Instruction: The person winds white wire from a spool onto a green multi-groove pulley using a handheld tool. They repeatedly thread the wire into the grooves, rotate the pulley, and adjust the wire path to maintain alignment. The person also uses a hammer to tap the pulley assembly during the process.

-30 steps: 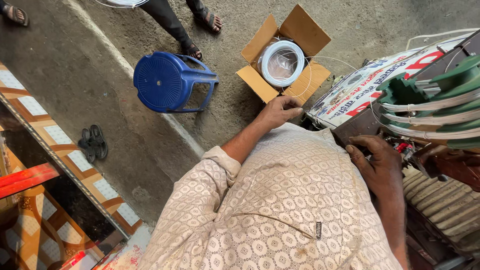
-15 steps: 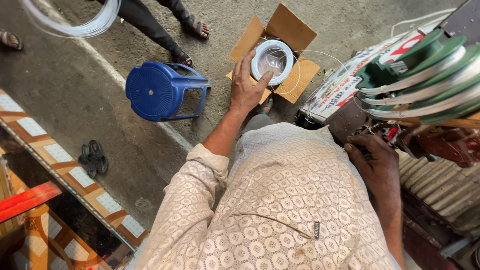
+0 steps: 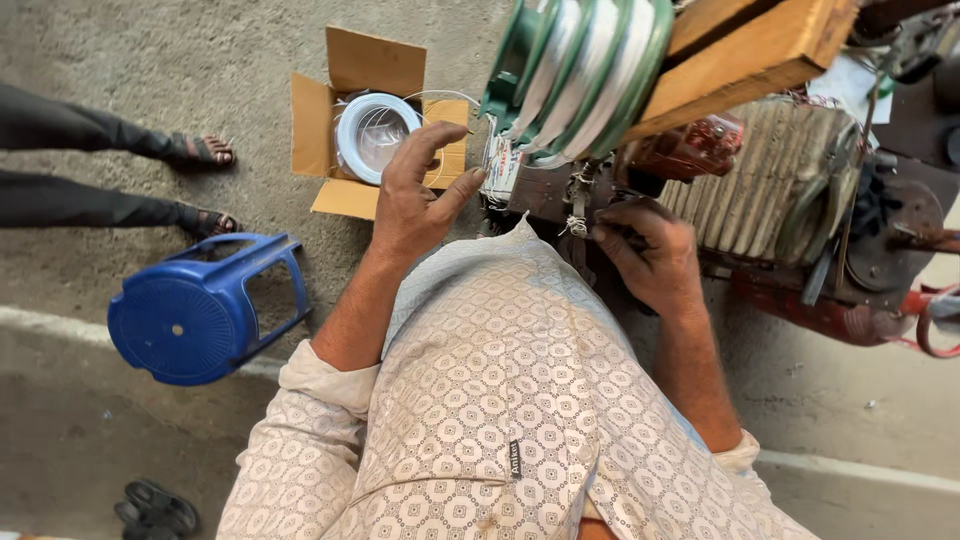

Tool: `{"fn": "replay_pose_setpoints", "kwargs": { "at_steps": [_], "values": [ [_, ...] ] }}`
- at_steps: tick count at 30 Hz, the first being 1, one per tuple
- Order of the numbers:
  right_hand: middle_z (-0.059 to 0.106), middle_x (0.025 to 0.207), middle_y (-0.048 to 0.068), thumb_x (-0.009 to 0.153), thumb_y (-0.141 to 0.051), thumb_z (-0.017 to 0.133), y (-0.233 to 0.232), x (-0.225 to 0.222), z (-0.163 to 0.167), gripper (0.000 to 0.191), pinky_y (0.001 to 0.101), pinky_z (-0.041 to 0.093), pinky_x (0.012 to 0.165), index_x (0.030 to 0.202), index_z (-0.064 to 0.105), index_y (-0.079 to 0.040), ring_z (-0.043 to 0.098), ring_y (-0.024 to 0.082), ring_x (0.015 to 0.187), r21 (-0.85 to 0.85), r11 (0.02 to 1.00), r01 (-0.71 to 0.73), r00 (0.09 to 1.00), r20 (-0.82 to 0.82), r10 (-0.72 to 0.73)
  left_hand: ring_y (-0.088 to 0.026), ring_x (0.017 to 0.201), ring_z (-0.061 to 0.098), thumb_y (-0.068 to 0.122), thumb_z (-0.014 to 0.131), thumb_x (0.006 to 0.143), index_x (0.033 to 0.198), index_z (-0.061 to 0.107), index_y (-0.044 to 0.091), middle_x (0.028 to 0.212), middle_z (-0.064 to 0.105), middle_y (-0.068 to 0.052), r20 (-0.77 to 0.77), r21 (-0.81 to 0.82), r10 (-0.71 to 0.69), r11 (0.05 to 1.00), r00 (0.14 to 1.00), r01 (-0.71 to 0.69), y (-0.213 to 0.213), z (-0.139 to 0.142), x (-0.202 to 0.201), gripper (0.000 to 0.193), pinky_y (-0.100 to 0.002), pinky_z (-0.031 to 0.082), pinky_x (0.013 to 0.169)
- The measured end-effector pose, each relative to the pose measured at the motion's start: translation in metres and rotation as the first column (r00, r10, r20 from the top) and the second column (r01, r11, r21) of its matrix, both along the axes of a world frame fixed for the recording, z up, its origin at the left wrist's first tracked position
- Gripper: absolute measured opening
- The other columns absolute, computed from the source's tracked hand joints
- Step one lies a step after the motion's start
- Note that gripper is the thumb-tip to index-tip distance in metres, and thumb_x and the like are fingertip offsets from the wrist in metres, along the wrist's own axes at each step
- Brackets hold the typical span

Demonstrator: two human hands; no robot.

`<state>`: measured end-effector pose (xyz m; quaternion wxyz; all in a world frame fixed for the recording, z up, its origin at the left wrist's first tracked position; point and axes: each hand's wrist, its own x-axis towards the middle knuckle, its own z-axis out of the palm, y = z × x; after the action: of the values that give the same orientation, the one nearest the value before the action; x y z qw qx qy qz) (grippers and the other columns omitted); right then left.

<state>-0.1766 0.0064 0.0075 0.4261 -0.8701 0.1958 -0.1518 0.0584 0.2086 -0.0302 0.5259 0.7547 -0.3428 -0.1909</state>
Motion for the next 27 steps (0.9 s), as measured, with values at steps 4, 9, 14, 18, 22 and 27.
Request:
{"fn": "replay_pose_setpoints", "kwargs": {
  "at_steps": [4,9,14,18,22,27],
  "values": [
    [0.073,0.097,0.011,0.097,-0.005,0.081,-0.008,-0.022,0.004,0.015,0.0290,0.055,0.076,0.106,0.071,0.001,0.070,0.018,0.085,-0.017,0.987,0.161,0.987,0.030,-0.160,-0.021,0.117,0.069,0.025,0.081,0.096,0.123,0.068,0.010,0.127,0.070,-0.007,-0.022,0.030,-0.135,0.990,0.991,0.136,-0.024,0.002,0.001,0.033,-0.035,0.057,0.095],
    [0.069,0.091,0.004,0.105,-0.007,0.078,-0.020,-0.060,-0.004,0.013,0.0242,0.051,0.074,0.107,0.071,0.003,0.062,0.010,0.081,0.203,0.824,0.528,0.824,0.112,-0.556,-0.026,0.124,0.061,0.020,0.088,0.092,0.128,0.061,0.005,0.133,0.063,-0.012,0.063,-0.210,-0.038,0.976,0.997,0.051,-0.032,0.002,-0.003,0.048,-0.036,0.050,0.103],
    [0.072,0.092,0.004,0.104,-0.010,0.074,-0.043,-0.094,-0.021,0.015,0.0243,0.056,0.074,0.106,0.072,0.004,0.066,0.009,0.080,0.390,0.650,0.652,0.671,0.100,-0.734,-0.020,0.131,0.062,0.017,0.092,0.087,0.140,0.058,0.002,0.135,0.066,-0.007,-0.311,-0.418,-0.306,0.894,0.900,0.159,-0.040,0.003,0.018,0.065,-0.036,0.046,0.122],
    [0.073,0.088,0.004,0.102,-0.014,0.070,-0.040,-0.091,-0.045,0.015,0.0257,0.058,0.068,0.107,0.073,0.000,0.068,0.010,0.076,0.331,0.699,0.634,0.763,-0.121,-0.635,-0.019,0.125,0.065,0.019,0.093,0.086,0.134,0.061,0.001,0.128,0.070,-0.008,-0.412,-0.428,-0.448,0.864,0.794,0.265,-0.047,0.003,0.035,0.061,-0.037,0.047,0.125],
    [0.076,0.090,0.012,0.095,-0.020,0.076,-0.011,-0.064,-0.070,0.020,0.0343,0.056,0.068,0.103,0.077,-0.001,0.070,0.020,0.078,0.154,0.871,0.467,0.864,-0.291,-0.412,-0.019,0.125,0.067,0.021,0.095,0.085,0.132,0.061,0.003,0.125,0.070,-0.006,-0.460,-0.422,-0.436,0.874,0.774,0.242,-0.053,-0.001,0.041,0.061,-0.038,0.049,0.124],
    [0.077,0.094,0.013,0.099,-0.024,0.075,-0.021,-0.085,-0.067,0.024,0.0359,0.059,0.075,0.100,0.076,-0.001,0.076,0.025,0.085,-0.108,0.792,0.601,0.798,0.019,-0.602,-0.014,0.118,0.067,0.024,0.096,0.087,0.131,0.064,0.004,0.126,0.071,-0.005,-0.454,-0.425,-0.440,0.871,0.775,0.245,-0.057,-0.011,0.037,0.059,-0.033,0.052,0.109]
  ]
}}
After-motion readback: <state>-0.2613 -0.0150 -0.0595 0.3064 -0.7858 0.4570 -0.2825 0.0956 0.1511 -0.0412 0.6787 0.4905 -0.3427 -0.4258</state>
